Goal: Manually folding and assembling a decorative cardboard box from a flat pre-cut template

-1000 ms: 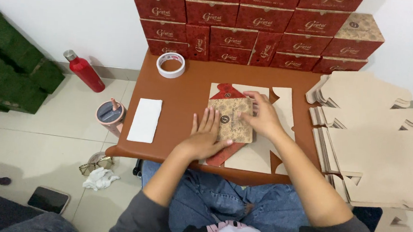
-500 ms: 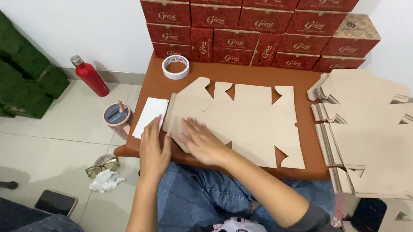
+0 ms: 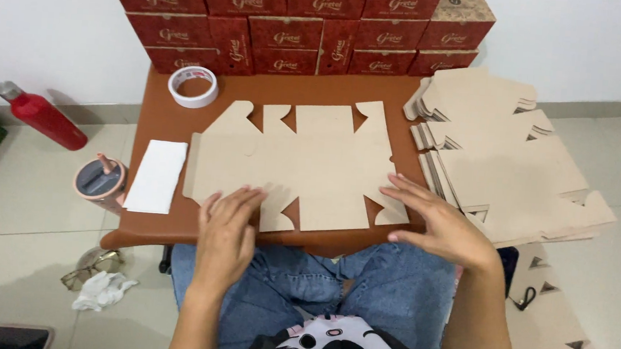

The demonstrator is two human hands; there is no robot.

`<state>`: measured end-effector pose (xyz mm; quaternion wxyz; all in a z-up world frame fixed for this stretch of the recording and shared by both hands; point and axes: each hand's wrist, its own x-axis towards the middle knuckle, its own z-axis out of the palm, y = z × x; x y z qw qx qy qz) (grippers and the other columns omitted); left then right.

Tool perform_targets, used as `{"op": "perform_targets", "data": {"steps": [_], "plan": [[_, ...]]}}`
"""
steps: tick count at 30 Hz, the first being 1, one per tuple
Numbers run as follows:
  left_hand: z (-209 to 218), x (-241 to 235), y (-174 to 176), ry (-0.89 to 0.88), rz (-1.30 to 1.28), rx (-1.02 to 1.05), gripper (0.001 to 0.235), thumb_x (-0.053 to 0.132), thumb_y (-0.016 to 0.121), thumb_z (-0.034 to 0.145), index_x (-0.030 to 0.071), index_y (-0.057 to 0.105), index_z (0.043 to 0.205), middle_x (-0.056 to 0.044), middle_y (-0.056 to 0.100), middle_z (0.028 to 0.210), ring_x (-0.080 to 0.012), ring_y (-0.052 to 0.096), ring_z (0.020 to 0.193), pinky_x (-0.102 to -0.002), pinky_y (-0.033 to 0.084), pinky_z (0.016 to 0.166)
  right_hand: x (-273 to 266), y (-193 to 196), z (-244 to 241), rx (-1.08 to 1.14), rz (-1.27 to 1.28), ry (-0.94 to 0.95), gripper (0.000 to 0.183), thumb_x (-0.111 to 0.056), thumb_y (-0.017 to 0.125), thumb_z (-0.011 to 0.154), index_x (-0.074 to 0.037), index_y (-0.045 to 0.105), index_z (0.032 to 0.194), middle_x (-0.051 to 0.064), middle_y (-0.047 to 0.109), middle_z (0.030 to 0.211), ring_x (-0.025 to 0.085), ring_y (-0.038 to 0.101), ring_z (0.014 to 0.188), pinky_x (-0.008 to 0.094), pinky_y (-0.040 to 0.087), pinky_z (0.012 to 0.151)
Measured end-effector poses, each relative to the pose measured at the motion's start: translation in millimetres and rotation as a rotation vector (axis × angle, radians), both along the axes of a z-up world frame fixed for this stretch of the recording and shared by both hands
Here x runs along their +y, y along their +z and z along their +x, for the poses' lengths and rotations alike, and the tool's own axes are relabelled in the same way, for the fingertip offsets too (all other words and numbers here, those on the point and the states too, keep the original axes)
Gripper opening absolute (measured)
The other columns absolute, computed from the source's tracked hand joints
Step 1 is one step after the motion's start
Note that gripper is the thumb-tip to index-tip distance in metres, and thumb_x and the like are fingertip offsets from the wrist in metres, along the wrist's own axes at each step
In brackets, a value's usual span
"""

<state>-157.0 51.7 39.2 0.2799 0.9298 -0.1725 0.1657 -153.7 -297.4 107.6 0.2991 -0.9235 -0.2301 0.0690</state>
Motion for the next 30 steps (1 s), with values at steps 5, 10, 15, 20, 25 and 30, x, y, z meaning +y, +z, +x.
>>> {"op": "perform_targets", "data": {"steps": [5, 10, 15, 20, 25, 30], "plan": [[26, -74, 15, -0.395, 0.013, 0.138, 0.053, 0.017, 0.055, 0.083, 0.017, 0.061, 0.136, -0.008, 0.063, 0.138, -0.0244, 0.049, 0.138, -0.050, 0.022, 0.118, -28, -34, 0, 0.083, 0.045, -0.116, 0.059, -0.006, 0.076, 0.081, -0.002, 0.059, 0.137, 0.025, 0.045, 0.154, 0.045, 0.038, 0.144, 0.060, 0.033, 0.115], [42, -100, 22, -0.540, 0.069, 0.367, 0.094, 0.056, 0.070, 0.077, 0.006, 0.043, 0.152, -0.026, 0.055, 0.145, -0.0404, 0.042, 0.143, -0.061, 0.014, 0.118, -21, -65, 22, -0.112, 0.007, -0.252, 0.041, -0.011, 0.064, 0.095, -0.016, 0.063, 0.135, 0.008, 0.076, 0.113, 0.030, 0.066, 0.111, 0.044, 0.050, 0.096], [40, -114, 3, -0.511, 0.120, 0.288, 0.106, 0.070, 0.067, 0.072, 0.014, 0.036, 0.156, -0.025, 0.049, 0.146, -0.0436, 0.037, 0.142, -0.066, 0.009, 0.115, 4, -86, 38, -0.237, 0.133, -0.451, 0.078, -0.009, 0.073, 0.090, -0.012, 0.033, 0.157, 0.019, 0.063, 0.122, 0.036, 0.065, 0.103, 0.041, 0.057, 0.082], [43, -130, -24, -0.452, 0.191, 0.173, 0.100, 0.075, 0.062, 0.073, 0.013, 0.047, 0.149, -0.024, 0.051, 0.139, -0.0451, 0.038, 0.135, -0.071, 0.009, 0.110, 23, -89, 37, -0.401, 0.170, -0.565, 0.071, -0.009, 0.078, 0.085, -0.005, 0.045, 0.148, 0.021, 0.039, 0.138, 0.038, 0.059, 0.116, 0.037, 0.058, 0.091], [43, -134, -38, -0.381, 0.127, 0.031, 0.090, 0.068, 0.057, 0.083, 0.005, 0.048, 0.147, -0.028, 0.051, 0.140, -0.0444, 0.037, 0.136, -0.071, 0.010, 0.111, 44, -104, 18, -0.451, 0.179, -0.424, 0.027, -0.015, 0.057, 0.096, -0.006, 0.069, 0.118, 0.012, 0.075, 0.118, 0.024, 0.069, 0.116, 0.052, 0.036, 0.119], [47, -135, -47, -0.391, 0.192, 0.066, 0.095, 0.063, 0.067, 0.076, 0.008, 0.044, 0.150, -0.024, 0.048, 0.145, -0.0422, 0.034, 0.139, -0.071, 0.011, 0.111, 54, -97, 10, -0.447, 0.096, -0.437, 0.036, -0.009, 0.050, 0.097, 0.004, 0.057, 0.130, 0.018, 0.068, 0.128, 0.027, 0.066, 0.120, 0.049, 0.037, 0.118]]}}
